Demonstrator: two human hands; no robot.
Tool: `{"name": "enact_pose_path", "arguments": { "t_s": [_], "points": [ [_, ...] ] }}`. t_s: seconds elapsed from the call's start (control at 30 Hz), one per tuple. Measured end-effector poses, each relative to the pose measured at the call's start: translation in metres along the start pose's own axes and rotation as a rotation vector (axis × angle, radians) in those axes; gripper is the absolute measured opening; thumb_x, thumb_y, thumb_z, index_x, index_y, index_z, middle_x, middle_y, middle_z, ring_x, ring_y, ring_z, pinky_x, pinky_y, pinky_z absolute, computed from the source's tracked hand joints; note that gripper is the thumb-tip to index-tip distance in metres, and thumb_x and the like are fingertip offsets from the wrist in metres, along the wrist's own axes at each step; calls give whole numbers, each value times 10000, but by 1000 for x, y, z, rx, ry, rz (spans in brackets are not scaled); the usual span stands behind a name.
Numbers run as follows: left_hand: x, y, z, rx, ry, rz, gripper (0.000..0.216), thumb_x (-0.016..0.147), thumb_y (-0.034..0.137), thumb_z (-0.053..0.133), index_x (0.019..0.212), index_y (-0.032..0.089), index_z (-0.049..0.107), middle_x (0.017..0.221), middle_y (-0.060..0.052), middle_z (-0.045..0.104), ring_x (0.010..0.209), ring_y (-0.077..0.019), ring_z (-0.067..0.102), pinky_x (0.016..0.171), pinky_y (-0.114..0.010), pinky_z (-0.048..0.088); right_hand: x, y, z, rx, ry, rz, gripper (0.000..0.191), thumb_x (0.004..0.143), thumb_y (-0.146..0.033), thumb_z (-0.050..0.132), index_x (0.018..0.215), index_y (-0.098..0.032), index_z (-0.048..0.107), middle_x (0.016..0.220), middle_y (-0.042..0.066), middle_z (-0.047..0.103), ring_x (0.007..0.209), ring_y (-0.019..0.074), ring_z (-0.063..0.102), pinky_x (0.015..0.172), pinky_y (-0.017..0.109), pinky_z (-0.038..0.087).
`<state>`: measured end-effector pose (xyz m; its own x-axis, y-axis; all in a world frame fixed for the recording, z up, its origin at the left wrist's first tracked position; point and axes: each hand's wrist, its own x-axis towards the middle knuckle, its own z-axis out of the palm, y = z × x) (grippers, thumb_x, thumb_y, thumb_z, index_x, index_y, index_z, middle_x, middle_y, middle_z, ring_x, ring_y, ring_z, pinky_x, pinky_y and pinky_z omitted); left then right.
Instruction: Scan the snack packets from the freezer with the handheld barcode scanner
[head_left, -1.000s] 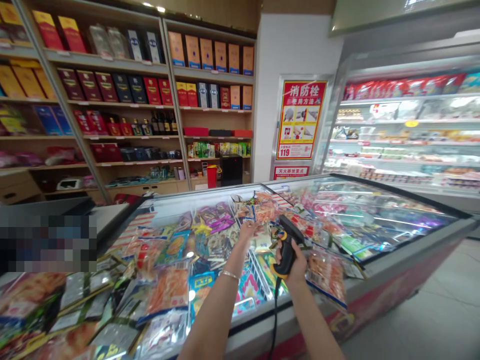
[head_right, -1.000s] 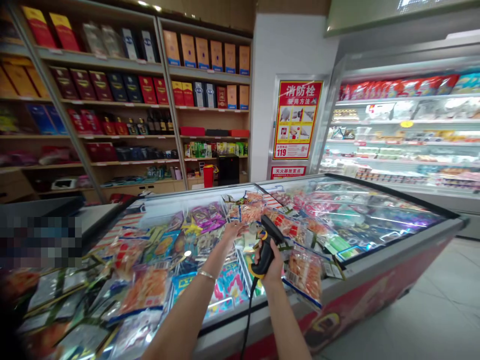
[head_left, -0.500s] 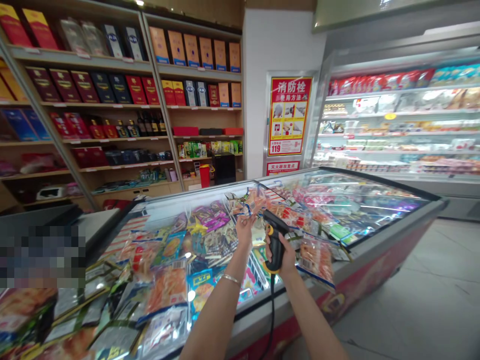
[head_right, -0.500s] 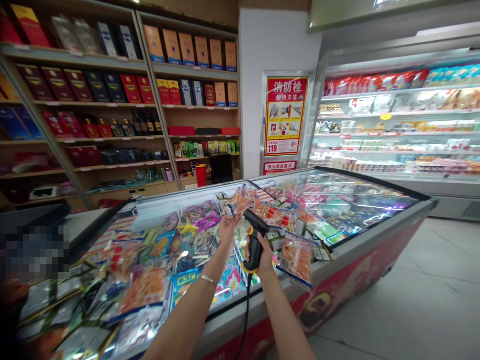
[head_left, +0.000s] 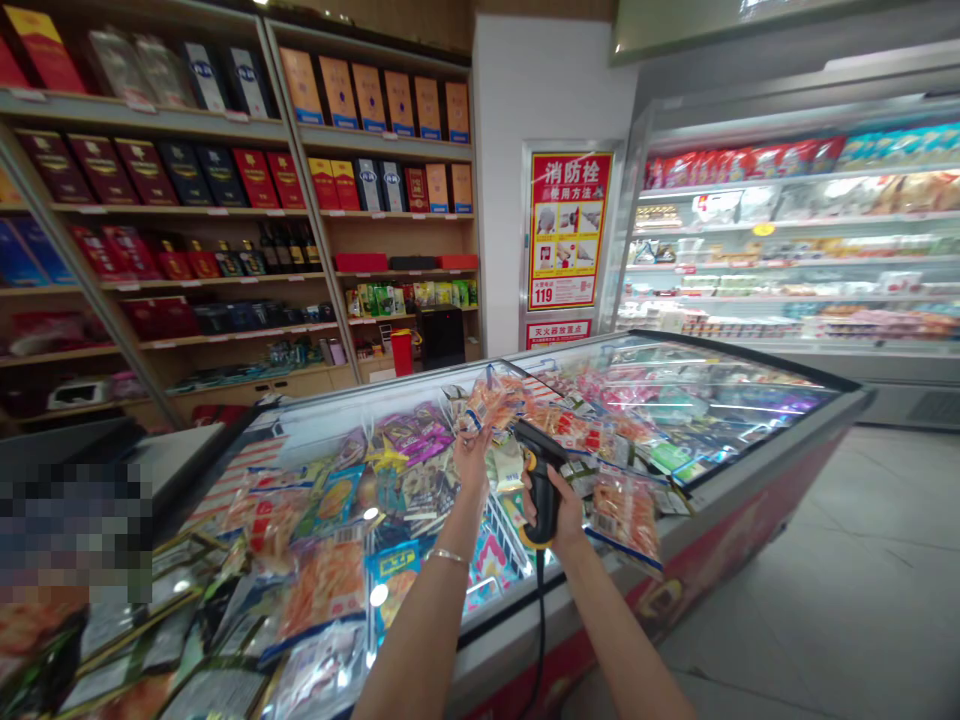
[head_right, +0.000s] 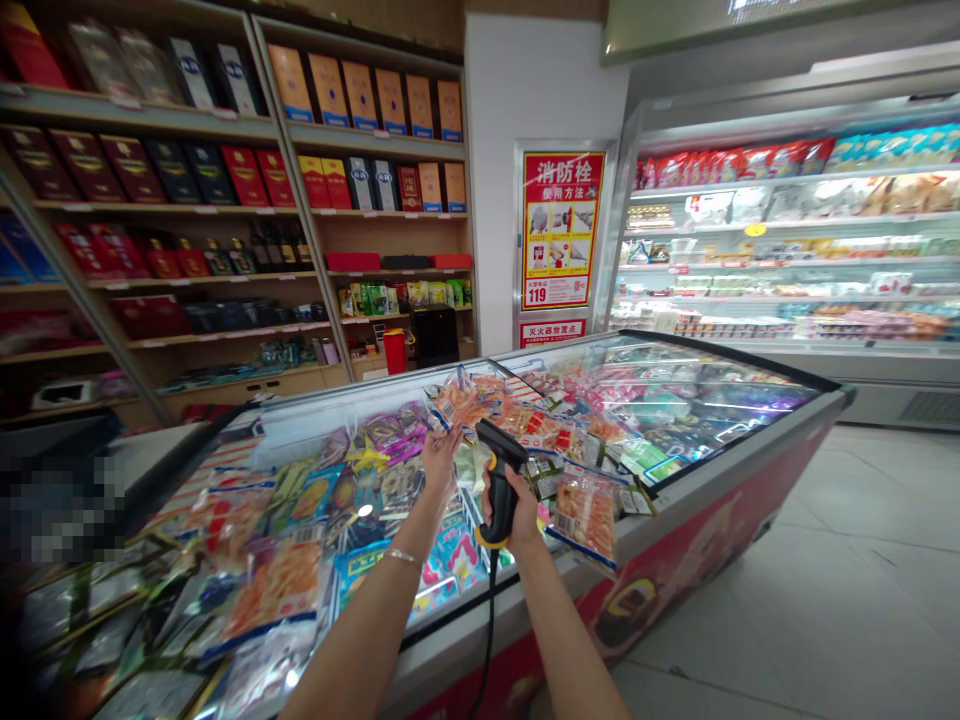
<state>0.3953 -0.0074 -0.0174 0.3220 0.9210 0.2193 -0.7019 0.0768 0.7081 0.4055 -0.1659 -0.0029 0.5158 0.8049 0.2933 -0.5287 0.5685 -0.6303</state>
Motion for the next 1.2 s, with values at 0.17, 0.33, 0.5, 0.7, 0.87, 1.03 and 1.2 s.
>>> {"name": "enact_pose_path", "arguments": {
  "t_s": [0.17, 0.33, 0.5, 0.7, 0.87, 1.03, 1.2],
  "points": [
    [0, 0, -1, -5, -3, 0, 428, 579, 310, 768, 730, 220, 378, 715, 14, 674, 908, -228, 686, 929, -433, 501, -1, -1, 1, 7, -3, 19, 288, 770, -435, 638, 873, -183, 544, 698, -12, 503, 367, 74, 407, 290, 173, 349],
    [1, -1, -2, -23, -2, -1, 424, 588, 295, 762, 734, 218, 372, 720, 15, 676, 877, -218, 693, 928, -427, 501, 0, 0, 1, 7, -7, 17, 288, 773, -441, 633, 850, -178, 543, 697, -9, 505, 363, 71, 396, 292, 174, 343],
    [0, 1, 2, -36, -4, 4, 398, 599, 272, 752, 733, 222, 380, 702, 34, 657, 879, -205, 689, 938, -420, 497, -1, 0, -2, 34, -11, 46, 309, 772, -461, 634, 852, -177, 544, 714, 4, 523, 376, 74, 398, 301, 180, 348],
    [-11, 25, 7, -43, -23, 30, 373, 615, 234, 736, 734, 217, 383, 732, 35, 656, 832, -175, 691, 959, -427, 483, -1, -1, -5, 56, -10, 6, 313, 767, -450, 632, 895, -182, 534, 709, 2, 528, 376, 81, 392, 299, 187, 344],
    [-16, 88, -7, -56, -31, 127, 372, 621, 224, 748, 718, 204, 389, 742, 25, 661, 852, -173, 687, 956, -424, 485, 2, 5, 17, 43, -63, -4, 286, 774, -428, 618, 895, -179, 547, 705, 0, 517, 377, 80, 397, 308, 193, 348],
    [-9, 185, -51, -21, 33, 307, 367, 624, 240, 766, 788, 191, 442, 856, -22, 691, 920, -170, 678, 957, -380, 480, 11, 26, 72, 44, -208, 70, 280, 777, -444, 607, 882, -189, 562, 705, 6, 502, 392, 95, 393, 316, 221, 360],
    [-13, 277, -117, 151, 174, 517, 428, 618, 306, 765, 730, 204, 365, 850, -27, 693, 904, -183, 684, 925, -388, 497, 21, 69, 128, 46, -323, 154, 274, 769, -436, 614, 873, -189, 559, 726, 13, 509, 404, 96, 398, 315, 220, 348]
  ]
}}
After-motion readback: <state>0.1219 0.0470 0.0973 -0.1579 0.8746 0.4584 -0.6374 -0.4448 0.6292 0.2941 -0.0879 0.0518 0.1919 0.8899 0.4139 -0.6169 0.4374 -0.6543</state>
